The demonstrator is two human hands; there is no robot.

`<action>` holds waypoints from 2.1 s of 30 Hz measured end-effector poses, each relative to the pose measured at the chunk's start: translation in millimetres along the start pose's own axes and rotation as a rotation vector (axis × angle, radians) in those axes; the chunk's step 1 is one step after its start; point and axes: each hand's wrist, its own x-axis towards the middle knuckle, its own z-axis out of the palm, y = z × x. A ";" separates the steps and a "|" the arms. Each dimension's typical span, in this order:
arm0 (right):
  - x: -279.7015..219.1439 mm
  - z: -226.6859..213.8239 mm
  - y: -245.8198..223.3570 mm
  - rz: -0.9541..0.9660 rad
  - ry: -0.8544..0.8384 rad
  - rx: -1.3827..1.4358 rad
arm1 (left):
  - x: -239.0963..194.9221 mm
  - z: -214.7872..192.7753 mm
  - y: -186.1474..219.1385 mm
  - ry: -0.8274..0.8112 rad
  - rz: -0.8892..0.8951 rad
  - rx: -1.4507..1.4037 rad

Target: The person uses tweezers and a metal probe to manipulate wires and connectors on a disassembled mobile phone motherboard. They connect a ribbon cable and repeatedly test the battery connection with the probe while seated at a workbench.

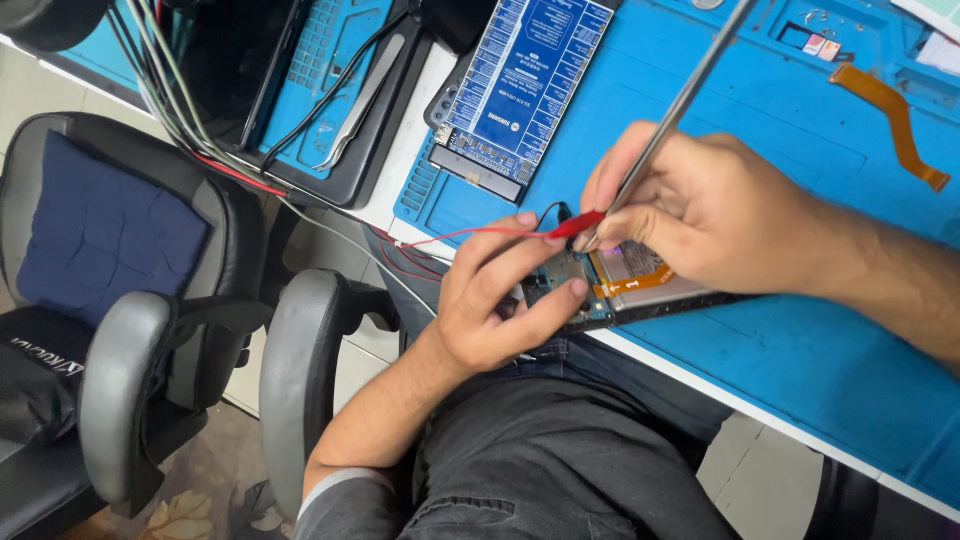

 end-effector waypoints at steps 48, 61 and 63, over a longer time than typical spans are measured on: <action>28.9 -46.9 38.5 -0.111 -0.064 0.439 | 53.4 -6.5 -8.3 -0.005 -0.174 -0.161; 28.5 -63.6 57.0 -0.104 0.041 0.107 | 59.8 -2.4 -14.5 0.011 -0.125 -0.212; 28.9 -64.5 55.9 -0.033 0.051 0.172 | 58.8 1.8 -18.0 0.035 -0.092 -0.181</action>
